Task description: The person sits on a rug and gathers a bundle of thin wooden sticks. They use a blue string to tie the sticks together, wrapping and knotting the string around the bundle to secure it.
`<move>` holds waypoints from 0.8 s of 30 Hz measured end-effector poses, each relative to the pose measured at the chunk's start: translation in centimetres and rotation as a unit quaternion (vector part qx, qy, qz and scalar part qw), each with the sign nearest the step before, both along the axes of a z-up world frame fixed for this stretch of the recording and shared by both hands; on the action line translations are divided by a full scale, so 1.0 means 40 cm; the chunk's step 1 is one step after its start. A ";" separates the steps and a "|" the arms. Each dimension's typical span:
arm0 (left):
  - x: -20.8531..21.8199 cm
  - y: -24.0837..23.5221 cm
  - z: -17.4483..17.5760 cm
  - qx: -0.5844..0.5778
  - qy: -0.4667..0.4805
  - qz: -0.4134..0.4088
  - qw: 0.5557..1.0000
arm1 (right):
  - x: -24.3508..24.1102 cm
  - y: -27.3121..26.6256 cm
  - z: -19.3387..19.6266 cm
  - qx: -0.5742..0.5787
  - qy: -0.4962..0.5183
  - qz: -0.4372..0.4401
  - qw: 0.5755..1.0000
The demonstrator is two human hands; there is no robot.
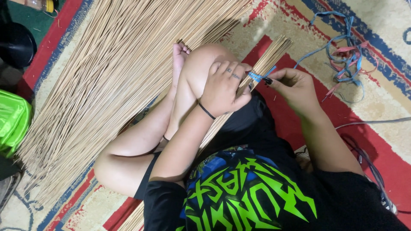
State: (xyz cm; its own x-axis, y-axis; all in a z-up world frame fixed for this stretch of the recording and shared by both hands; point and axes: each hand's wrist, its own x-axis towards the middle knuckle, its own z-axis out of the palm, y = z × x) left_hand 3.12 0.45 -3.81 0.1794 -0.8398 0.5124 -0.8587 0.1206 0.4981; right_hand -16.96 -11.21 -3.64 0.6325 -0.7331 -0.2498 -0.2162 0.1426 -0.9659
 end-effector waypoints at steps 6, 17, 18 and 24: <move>-0.003 -0.047 0.027 0.099 -0.187 -0.001 0.977 | -0.001 -0.003 -0.034 -0.007 -0.006 0.024 1.000; 0.048 -0.021 -0.015 0.146 0.075 -0.133 0.977 | -0.018 -0.012 -0.022 -0.072 -0.007 0.093 0.993; 0.056 -0.021 0.006 0.147 0.096 -0.137 0.975 | -0.021 -0.013 -0.035 -0.051 -0.017 0.087 0.995; 0.062 -0.017 -0.018 0.114 0.129 -0.139 0.975 | -0.046 -0.040 -0.145 0.029 -0.062 0.111 0.991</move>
